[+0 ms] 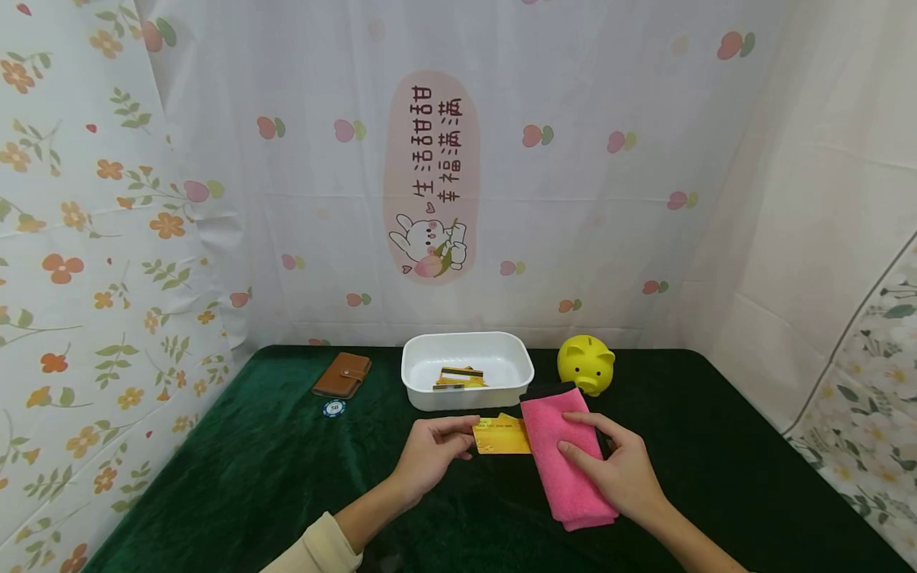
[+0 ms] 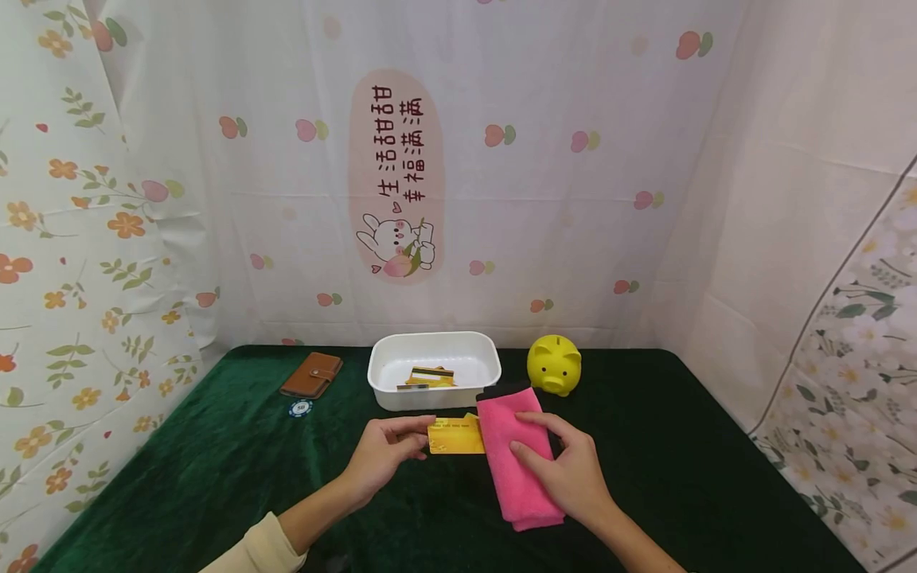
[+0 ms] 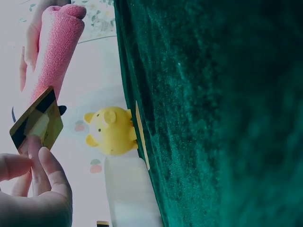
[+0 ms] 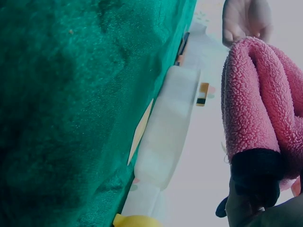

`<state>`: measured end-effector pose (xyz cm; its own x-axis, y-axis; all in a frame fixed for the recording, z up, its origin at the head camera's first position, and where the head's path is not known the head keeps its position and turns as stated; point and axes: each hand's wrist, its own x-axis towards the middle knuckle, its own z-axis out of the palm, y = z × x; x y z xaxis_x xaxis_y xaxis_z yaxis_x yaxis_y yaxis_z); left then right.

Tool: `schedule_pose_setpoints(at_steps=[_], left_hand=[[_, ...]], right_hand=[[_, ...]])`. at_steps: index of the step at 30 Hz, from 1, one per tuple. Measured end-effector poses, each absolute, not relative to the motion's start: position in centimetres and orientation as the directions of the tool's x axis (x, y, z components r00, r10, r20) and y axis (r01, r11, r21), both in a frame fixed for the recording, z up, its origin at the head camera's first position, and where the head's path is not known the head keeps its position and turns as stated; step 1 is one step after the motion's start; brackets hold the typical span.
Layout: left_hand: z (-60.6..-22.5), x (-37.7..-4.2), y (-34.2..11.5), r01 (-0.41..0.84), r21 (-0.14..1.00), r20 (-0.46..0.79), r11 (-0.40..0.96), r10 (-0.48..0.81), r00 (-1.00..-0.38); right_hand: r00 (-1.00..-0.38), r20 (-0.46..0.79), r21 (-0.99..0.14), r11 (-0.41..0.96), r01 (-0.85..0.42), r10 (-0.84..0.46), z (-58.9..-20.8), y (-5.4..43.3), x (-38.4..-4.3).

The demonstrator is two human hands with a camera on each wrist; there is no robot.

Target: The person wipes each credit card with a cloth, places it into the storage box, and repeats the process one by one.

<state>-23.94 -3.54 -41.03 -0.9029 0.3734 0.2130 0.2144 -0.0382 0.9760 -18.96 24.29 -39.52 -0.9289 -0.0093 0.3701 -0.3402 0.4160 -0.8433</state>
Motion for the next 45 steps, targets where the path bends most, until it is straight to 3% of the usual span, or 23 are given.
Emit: schedule_pose_setpoints(at_steps=[6, 14, 21, 31, 45], left_hand=[[-41.2, -24.1, -3.6, 0.203, 0.978, 0.205, -0.043, 0.349, -0.914], [-41.4, -24.1, -3.6, 0.228, 0.972, 0.207, 0.051, 0.266, -0.941], [-41.7, -24.2, -3.5, 0.269, 0.957, 0.23, 0.104, 0.286, -0.93], [-41.6, -24.2, -3.4, 0.163, 0.987, 0.154, 0.008, 0.294, -0.943], [-41.8, -24.0, -3.2, 0.099, 0.993, 0.118, -0.066, 0.438, -0.891]], right_hand=[[-0.93, 0.367, -0.85, 0.401, -0.34, -0.012, -39.4, 24.2, -19.0], [-0.938, 0.344, -0.866, 0.375, -0.332, -0.037, -39.3, 23.8, -18.7], [-0.93, 0.36, -0.859, 0.362, -0.361, -0.074, -39.4, 23.4, -18.5], [-0.925, 0.372, -0.849, 0.374, -0.374, -0.079, -39.3, 23.1, -18.5], [-0.911, 0.395, -0.839, 0.355, -0.411, -0.12, -39.3, 22.2, -18.9]])
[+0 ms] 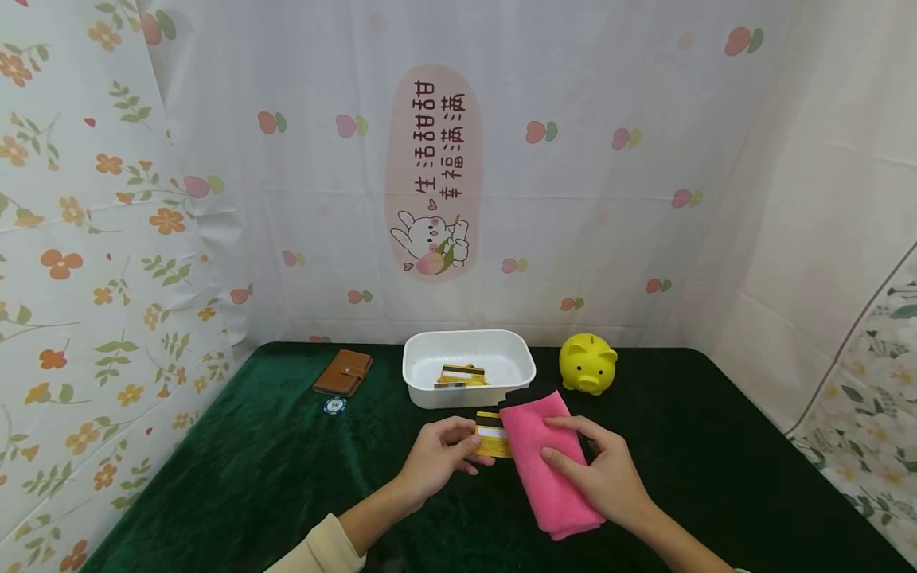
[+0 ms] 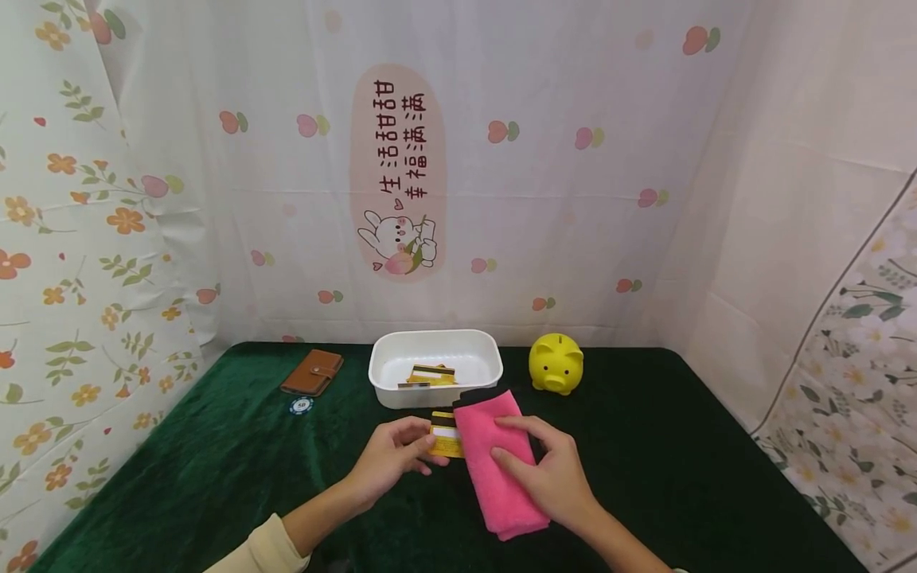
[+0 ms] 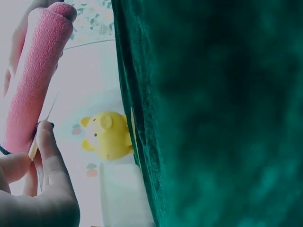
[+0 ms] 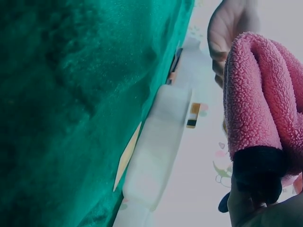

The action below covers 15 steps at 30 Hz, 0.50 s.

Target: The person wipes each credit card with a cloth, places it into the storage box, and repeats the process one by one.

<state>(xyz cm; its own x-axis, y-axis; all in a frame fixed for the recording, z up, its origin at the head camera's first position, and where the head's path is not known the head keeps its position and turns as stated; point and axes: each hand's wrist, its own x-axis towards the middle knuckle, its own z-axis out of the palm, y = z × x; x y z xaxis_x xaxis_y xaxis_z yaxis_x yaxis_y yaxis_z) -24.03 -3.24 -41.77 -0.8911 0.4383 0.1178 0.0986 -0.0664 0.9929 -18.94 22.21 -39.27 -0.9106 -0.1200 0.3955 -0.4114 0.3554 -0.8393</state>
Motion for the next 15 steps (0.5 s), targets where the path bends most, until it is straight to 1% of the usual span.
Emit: schedule_pose_setpoints(at_steps=[5, 11, 15], left_hand=[[-41.8, -23.9, -3.1, 0.115, 0.992, 0.127, -0.054, 0.459, -0.88], [-42.1, -23.7, -3.0, 0.119, 0.985, 0.167, -0.126, 0.513, -0.842], [-42.2, -23.7, -3.0, 0.119, 0.985, 0.168, -0.127, 0.507, -0.845]], right_hand=[[-0.883, 0.44, -0.808, 0.358, -0.468, -0.163, -39.5, 21.5, -19.4], [-0.858, 0.47, -0.789, 0.338, -0.514, -0.207, -39.8, 20.4, -19.4], [-0.85, 0.485, -0.773, 0.353, -0.527, -0.207, -40.0, 20.2, -19.5]])
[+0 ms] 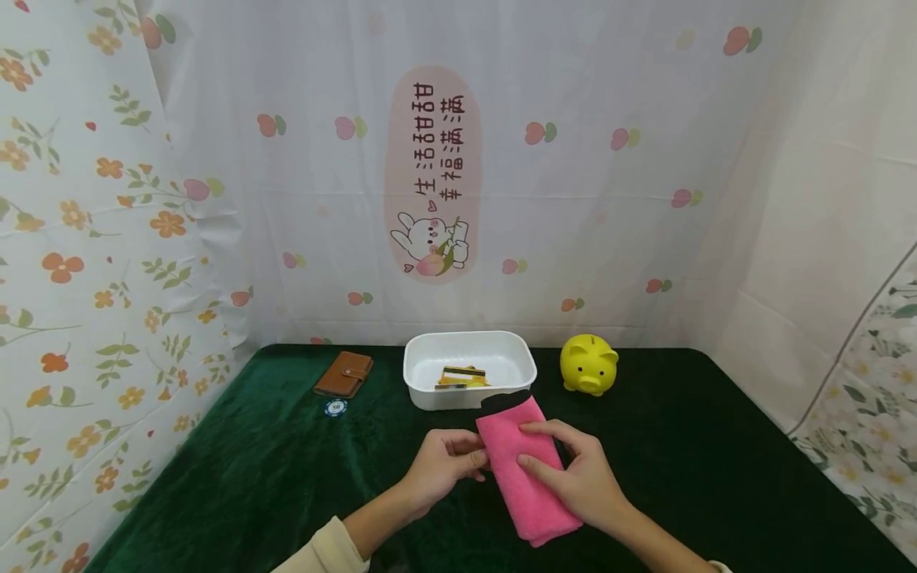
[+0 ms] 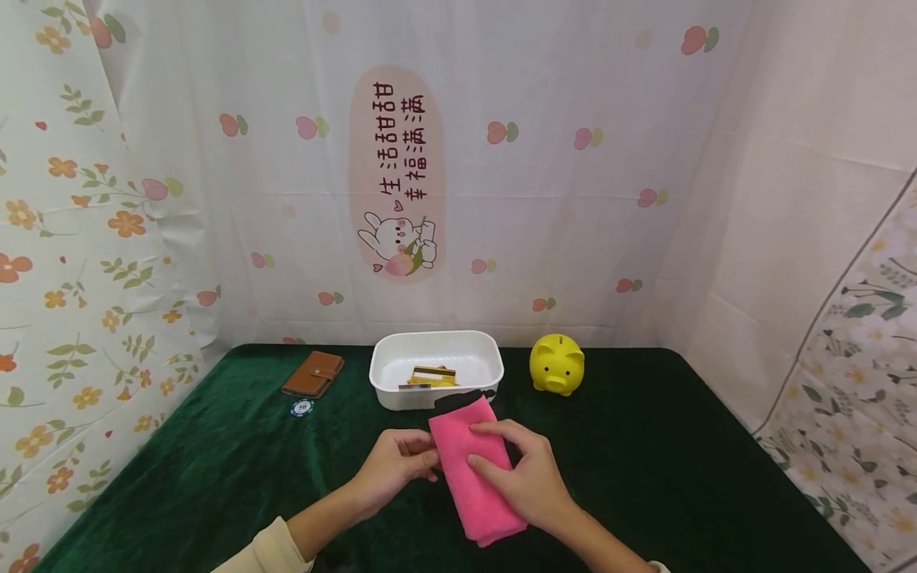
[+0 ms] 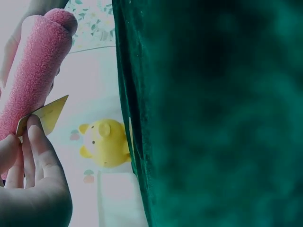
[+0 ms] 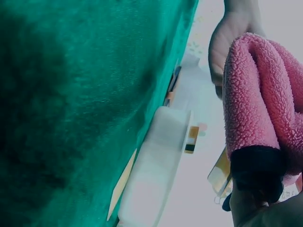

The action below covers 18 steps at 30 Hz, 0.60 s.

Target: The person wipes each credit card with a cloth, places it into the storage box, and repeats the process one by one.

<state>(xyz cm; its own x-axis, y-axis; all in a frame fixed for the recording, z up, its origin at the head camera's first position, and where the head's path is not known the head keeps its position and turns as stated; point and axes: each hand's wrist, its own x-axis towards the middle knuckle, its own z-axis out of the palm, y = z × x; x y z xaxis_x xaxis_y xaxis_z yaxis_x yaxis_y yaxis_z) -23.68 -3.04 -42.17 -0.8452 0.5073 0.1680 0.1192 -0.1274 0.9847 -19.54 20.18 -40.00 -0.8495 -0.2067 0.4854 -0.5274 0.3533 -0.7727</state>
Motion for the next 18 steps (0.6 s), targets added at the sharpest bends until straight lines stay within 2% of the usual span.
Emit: schedule_pose_setpoints(at_steps=[7, 18], left_hand=[[-42.09, -23.63, -3.07, 0.165, 0.98, 0.2, -0.115, 0.496, -0.845], [-41.95, -23.41, -3.16, 0.142, 0.985, 0.171, -0.099, 0.445, -0.879]], right_hand=[[-0.845, 0.494, -0.76, 0.371, -0.534, -0.202, -40.16, 20.3, -19.81], [-0.866, 0.467, -0.772, 0.396, -0.497, -0.177, -40.56, 20.7, -20.06]])
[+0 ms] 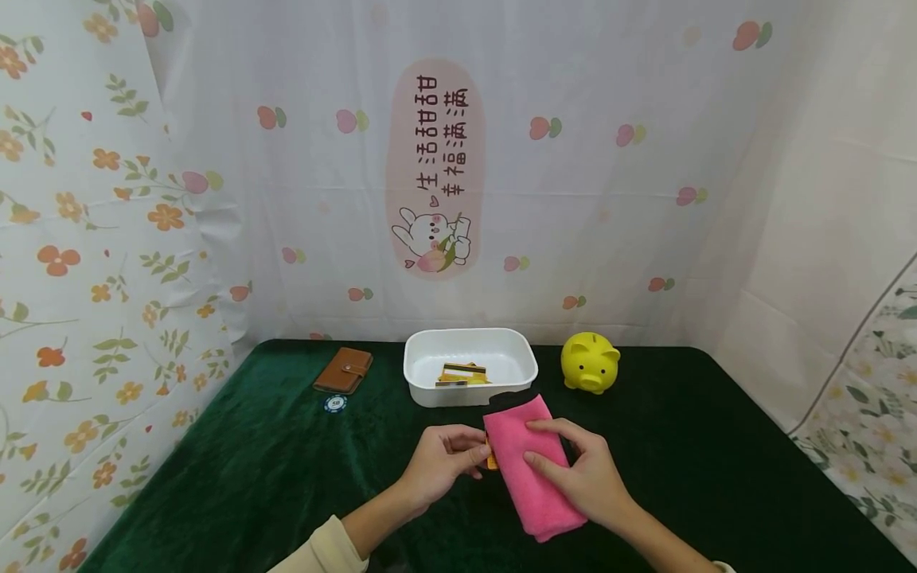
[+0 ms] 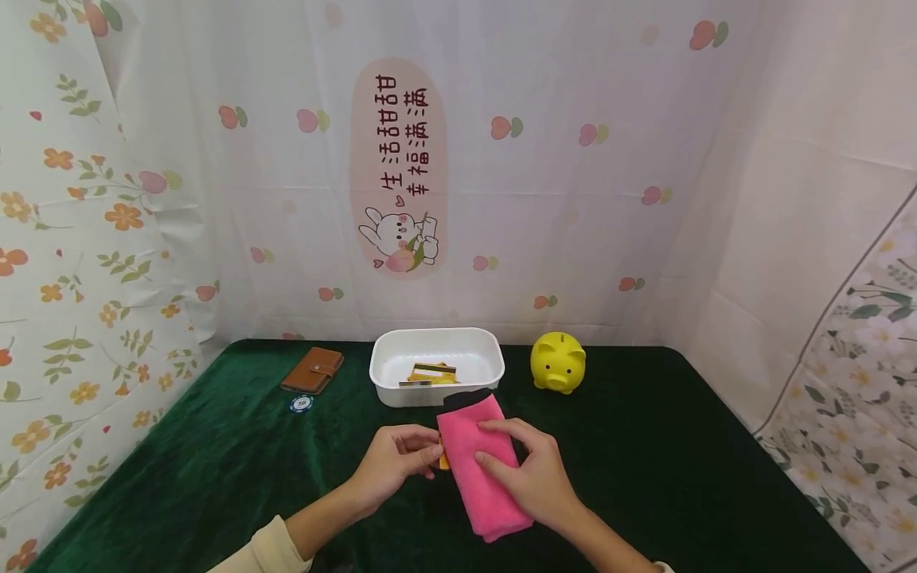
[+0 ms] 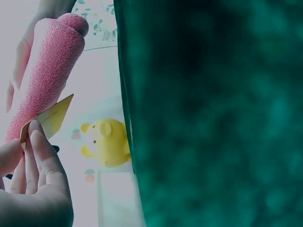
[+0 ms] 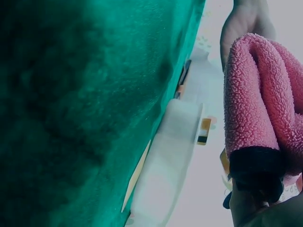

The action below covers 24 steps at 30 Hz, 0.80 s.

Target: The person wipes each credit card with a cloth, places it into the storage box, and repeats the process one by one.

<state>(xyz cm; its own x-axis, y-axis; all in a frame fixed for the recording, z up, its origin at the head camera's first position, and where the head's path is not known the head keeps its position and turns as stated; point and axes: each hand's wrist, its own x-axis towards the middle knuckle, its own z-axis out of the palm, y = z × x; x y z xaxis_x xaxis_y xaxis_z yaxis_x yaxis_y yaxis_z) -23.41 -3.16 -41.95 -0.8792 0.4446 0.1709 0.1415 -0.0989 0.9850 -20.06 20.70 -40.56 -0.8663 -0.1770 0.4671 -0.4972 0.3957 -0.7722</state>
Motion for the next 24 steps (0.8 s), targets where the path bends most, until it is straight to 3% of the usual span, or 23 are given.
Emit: schedule_pose_setpoints(at_steps=[24], left_hand=[[-41.6, -23.7, -3.6, 0.132, 0.989, 0.146, -0.064, 0.374, -0.916]], right_hand=[[-0.92, 0.378, -0.823, 0.419, -0.383, -0.098, -40.8, 22.2, -20.6]])
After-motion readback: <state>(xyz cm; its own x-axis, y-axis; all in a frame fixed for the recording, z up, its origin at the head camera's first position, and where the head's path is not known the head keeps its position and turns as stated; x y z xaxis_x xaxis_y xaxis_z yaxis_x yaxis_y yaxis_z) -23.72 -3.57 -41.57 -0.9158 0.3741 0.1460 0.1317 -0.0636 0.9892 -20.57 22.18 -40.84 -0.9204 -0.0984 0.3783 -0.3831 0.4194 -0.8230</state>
